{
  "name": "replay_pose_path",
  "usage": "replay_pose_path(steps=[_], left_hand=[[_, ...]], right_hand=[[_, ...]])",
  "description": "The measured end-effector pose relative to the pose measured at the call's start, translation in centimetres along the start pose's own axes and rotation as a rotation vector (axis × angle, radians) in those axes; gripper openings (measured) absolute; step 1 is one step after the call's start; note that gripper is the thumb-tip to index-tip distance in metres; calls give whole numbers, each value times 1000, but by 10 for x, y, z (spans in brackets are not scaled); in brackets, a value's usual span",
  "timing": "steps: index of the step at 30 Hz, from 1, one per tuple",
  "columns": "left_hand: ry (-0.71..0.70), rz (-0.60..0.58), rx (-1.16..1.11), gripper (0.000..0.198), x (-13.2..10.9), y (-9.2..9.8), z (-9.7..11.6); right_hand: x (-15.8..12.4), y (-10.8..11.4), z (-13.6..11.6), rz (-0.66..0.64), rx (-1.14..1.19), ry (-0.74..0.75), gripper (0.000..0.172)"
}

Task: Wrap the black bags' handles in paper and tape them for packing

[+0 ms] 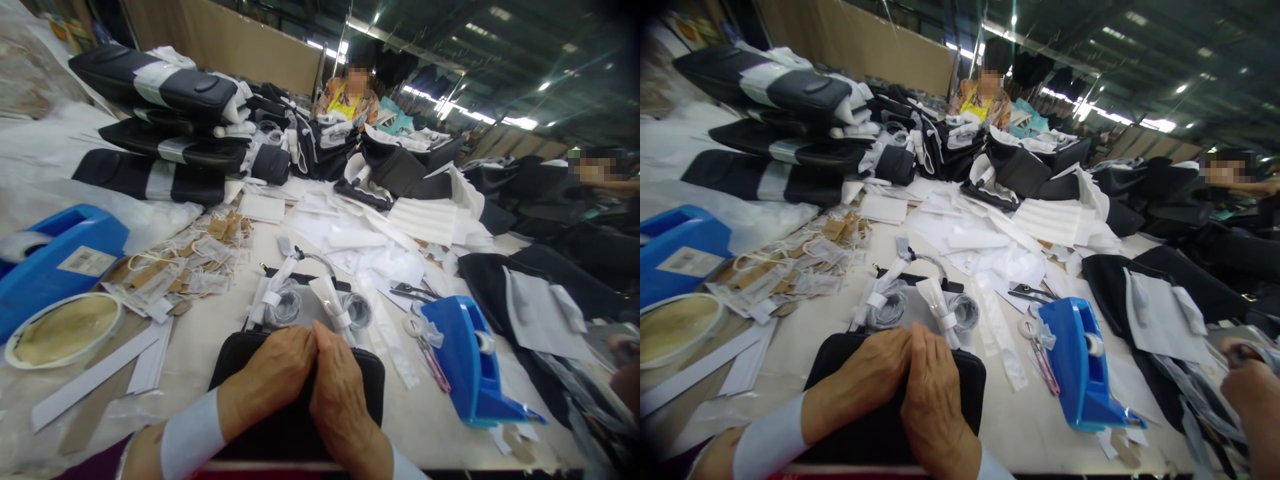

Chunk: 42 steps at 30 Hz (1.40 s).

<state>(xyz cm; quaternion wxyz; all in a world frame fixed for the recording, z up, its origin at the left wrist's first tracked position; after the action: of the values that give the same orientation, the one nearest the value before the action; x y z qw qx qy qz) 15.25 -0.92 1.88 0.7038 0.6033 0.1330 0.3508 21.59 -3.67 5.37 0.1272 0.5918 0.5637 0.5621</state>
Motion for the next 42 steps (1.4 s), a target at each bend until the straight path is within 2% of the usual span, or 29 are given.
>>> replay_pose_path(steps=[3, 6, 10, 14, 17, 20, 22, 24, 25, 28, 30, 33, 36, 42], left_hand=[[9, -26, 112, 29, -3, -3, 2], [36, -14, 192, 31, -4, 0, 3], [25, -57, 193, 30, 2, -2, 1], [95, -83, 89, 30, 4, -8, -8], [91, 44, 61, 32, -2, 2, -8], [104, 225, 8, 38, -6, 30, -9], [189, 287, 16, 38, -2, 50, -19], [303, 249, 105, 35, 13, 64, -33], [347, 187, 155, 34, 24, 66, -41], [396, -35, 217, 33, 59, 58, -59], [381, -103, 196, 33, 76, 52, -65], [333, -131, 141, 36, 93, 45, -70], [309, -177, 86, 31, 100, 36, -76], [390, -136, 114, 31, 105, 19, -94]], right_hand=[[1, -13, 8, -116, -23, -37, 61], [3, -16, 10, -200, -31, -43, 62], [5, -22, 11, -233, -64, -74, 66], [5, -30, 11, -245, -117, -71, 70], [5, -29, 8, -201, -158, -33, 71], [6, -26, 7, -140, -161, -25, 72], [4, -25, 9, -120, -163, -35, 71], [-1, -24, 8, -84, -187, 0, 69], [-4, -23, 7, -52, -204, 32, 66], [-12, -22, 5, 21, -232, 82, 58], [-11, -24, 7, 7, -232, 58, 56], [-5, -25, 8, -55, -226, 35, 54], [1, -23, 9, -112, -201, -19, 44], [5, -16, 4, -54, -237, 9, 43]])
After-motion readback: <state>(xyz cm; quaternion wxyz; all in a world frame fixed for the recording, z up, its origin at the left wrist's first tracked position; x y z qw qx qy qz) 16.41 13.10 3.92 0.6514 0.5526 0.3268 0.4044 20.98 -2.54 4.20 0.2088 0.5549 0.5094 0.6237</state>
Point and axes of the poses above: each hand's wrist, its own x-axis towards the middle knuckle, its own y-axis out of the back of the hand, z = x × y, the point moved 8 cm from there along x, towards the middle knuckle, and after that the axes turned 6 degrees about -y, right-handed, at the moved point
